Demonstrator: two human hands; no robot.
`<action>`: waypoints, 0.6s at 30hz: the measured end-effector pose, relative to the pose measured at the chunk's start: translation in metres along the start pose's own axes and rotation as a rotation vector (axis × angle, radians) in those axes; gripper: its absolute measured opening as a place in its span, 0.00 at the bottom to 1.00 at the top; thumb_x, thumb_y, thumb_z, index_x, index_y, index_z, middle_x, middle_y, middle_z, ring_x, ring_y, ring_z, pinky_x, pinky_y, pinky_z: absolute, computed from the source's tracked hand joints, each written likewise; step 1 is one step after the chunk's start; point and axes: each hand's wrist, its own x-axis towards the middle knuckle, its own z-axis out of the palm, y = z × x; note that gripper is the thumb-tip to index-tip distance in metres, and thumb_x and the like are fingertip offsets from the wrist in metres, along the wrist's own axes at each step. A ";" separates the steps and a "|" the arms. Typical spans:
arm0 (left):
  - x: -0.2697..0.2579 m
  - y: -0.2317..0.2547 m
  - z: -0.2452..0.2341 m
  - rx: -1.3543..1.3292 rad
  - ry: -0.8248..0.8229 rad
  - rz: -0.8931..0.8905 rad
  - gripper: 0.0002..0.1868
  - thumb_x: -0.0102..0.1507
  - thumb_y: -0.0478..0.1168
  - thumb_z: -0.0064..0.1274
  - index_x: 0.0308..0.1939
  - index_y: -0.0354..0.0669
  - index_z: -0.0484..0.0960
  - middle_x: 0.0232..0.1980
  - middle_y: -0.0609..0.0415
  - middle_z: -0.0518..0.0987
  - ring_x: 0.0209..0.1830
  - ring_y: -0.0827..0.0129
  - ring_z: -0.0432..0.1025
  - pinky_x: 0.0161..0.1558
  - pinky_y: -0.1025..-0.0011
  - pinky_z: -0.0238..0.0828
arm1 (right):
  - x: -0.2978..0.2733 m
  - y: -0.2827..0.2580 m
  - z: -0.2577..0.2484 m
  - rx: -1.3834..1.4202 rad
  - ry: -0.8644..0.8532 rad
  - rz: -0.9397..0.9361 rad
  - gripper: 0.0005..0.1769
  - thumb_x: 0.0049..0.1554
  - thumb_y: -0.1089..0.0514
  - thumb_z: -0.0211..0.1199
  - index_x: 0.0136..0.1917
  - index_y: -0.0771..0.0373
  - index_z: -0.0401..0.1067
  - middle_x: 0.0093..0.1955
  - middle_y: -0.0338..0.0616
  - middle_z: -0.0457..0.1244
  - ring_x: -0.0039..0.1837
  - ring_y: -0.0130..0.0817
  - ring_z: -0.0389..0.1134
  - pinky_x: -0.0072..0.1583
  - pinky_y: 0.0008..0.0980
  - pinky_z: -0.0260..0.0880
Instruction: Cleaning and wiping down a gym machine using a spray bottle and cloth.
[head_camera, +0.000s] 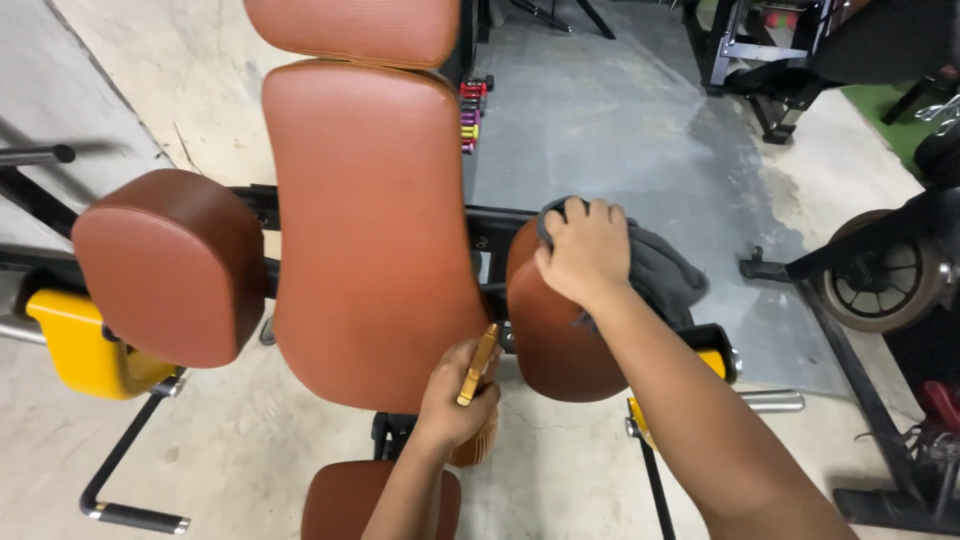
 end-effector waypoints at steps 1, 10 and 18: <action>-0.001 -0.005 -0.002 0.001 0.000 -0.002 0.26 0.49 0.30 0.56 0.53 0.42 0.78 0.49 0.47 0.78 0.52 0.54 0.74 0.53 0.62 0.72 | 0.005 0.006 0.007 0.002 -0.001 -0.001 0.20 0.53 0.43 0.61 0.54 0.55 0.77 0.56 0.48 0.65 0.62 0.51 0.63 0.64 0.53 0.62; -0.023 -0.022 -0.048 0.032 -0.076 0.015 0.27 0.52 0.31 0.57 0.57 0.43 0.78 0.53 0.44 0.80 0.55 0.52 0.74 0.55 0.61 0.71 | 0.008 0.010 0.036 0.046 0.064 0.282 0.26 0.49 0.36 0.64 0.54 0.53 0.79 0.58 0.47 0.65 0.61 0.51 0.63 0.59 0.54 0.61; -0.029 -0.006 -0.092 -0.141 -0.275 -0.164 0.28 0.54 0.30 0.53 0.59 0.44 0.78 0.48 0.45 0.82 0.40 0.61 0.81 0.44 0.67 0.78 | -0.030 0.005 0.078 0.014 0.640 0.217 0.21 0.60 0.43 0.63 0.56 0.60 0.74 0.60 0.49 0.62 0.65 0.54 0.60 0.69 0.54 0.56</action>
